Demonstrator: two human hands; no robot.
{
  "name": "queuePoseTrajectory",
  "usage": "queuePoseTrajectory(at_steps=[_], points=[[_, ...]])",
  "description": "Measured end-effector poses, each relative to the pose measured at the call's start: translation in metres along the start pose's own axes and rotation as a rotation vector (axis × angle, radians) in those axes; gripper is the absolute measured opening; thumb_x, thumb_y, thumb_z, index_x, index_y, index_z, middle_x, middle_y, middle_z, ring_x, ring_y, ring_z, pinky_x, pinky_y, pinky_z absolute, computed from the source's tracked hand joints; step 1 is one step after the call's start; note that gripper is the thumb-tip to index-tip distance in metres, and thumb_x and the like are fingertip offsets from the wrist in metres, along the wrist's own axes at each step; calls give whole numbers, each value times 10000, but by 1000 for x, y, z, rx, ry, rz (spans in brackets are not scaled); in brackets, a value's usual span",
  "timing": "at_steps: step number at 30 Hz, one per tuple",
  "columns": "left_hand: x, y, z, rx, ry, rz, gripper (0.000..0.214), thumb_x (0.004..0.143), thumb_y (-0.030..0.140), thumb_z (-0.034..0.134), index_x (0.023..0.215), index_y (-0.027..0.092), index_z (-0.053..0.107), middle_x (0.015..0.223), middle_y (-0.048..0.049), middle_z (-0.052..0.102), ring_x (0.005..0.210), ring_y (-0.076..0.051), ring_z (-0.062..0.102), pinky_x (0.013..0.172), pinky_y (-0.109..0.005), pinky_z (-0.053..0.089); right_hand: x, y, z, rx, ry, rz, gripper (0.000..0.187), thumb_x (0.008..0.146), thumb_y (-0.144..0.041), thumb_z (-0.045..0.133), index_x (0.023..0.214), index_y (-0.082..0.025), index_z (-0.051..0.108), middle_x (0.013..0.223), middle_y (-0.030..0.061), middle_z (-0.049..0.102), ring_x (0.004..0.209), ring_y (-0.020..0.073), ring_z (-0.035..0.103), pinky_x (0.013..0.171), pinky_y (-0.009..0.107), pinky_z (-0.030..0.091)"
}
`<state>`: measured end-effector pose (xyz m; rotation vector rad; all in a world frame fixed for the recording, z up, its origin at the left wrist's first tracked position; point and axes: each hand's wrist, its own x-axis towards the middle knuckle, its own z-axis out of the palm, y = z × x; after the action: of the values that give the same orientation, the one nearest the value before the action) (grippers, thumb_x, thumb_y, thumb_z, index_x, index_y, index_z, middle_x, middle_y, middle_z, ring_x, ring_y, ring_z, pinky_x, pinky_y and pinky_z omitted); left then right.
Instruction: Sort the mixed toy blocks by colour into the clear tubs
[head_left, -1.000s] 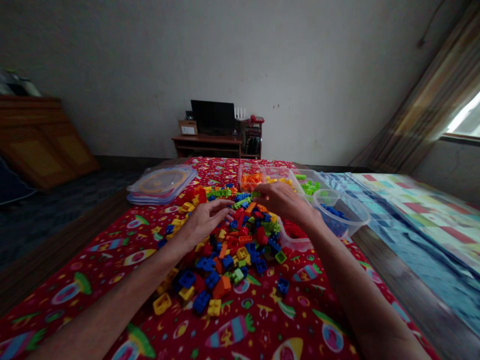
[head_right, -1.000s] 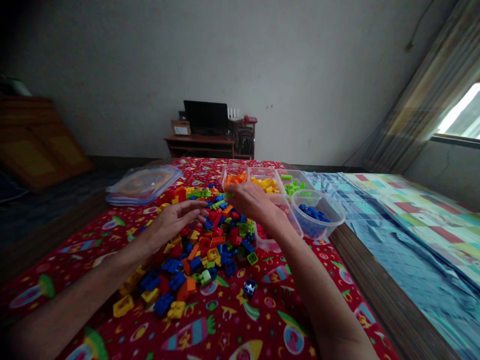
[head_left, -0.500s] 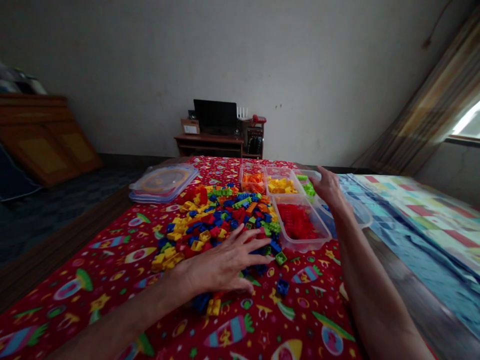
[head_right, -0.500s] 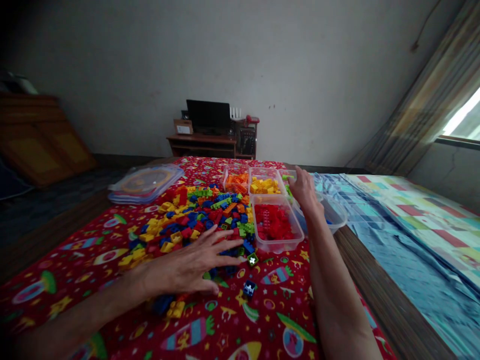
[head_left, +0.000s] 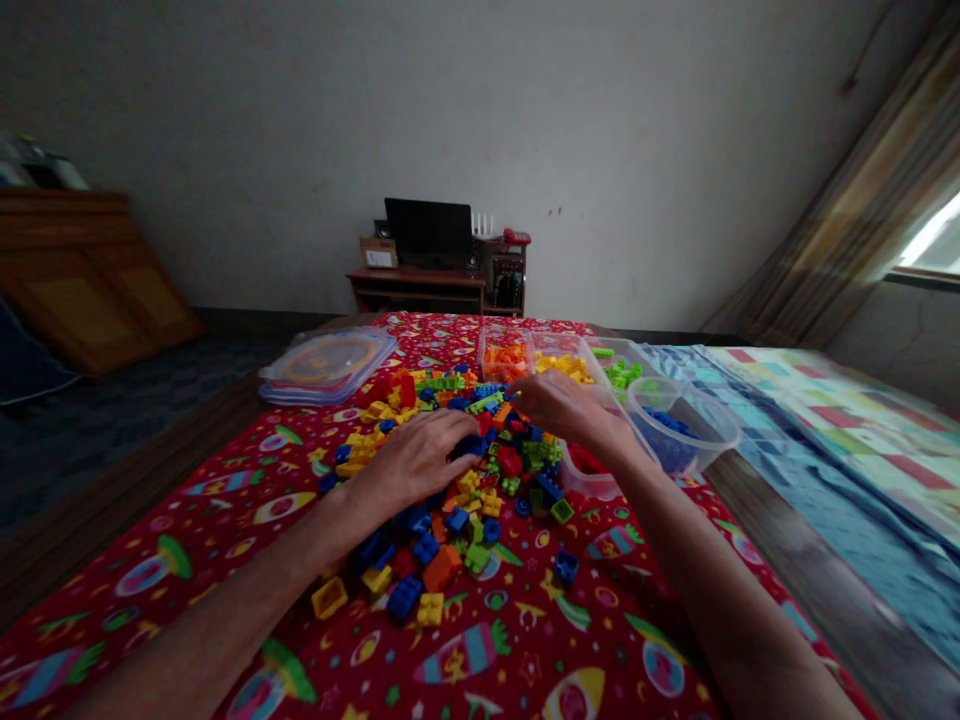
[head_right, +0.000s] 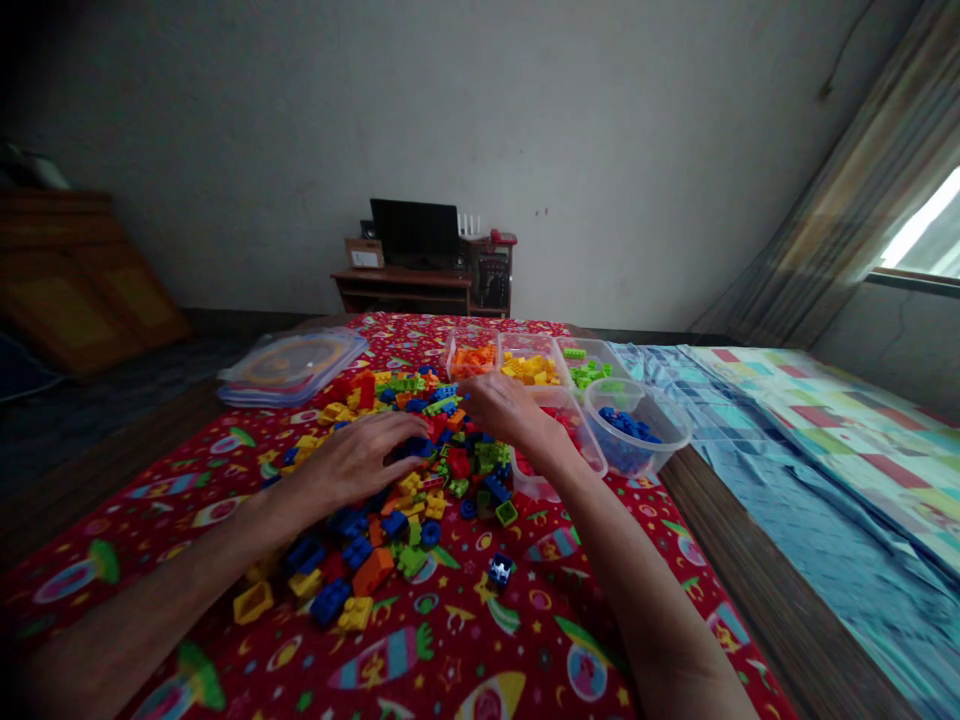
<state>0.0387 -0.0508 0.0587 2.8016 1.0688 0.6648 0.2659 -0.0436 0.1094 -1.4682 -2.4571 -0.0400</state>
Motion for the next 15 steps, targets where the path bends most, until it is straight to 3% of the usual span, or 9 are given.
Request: queuePoseTrajectory(at_steps=[8,12,15], points=[[1,-33,-6,1,92,-135,276,855,310,499,1011,184,689,1101,-101,685,1056,-263,611,985,-402,446,-4,-19,1,-63,-127,-62,219,875,-137,456,865,-145,675,641,1,536,520,71,301,514,248,220],[4,-37,-11,-20,136,-154,302,862,372,480,988,210,701,1092,-83,698,1052,-248,612,990,-385,440,-2,-21,4,-221,-188,-111,289,865,-77,414,892,-126,697,705,60,622,531,84,394,533,257,256],[1,-53,-19,30,191,-195,340,867,422,458,931,203,710,1084,-100,697,1062,-263,602,1021,-400,403,-2,-23,4,-290,-255,-122,309,852,-53,404,886,-108,706,744,98,662,554,104,473,540,263,287]])
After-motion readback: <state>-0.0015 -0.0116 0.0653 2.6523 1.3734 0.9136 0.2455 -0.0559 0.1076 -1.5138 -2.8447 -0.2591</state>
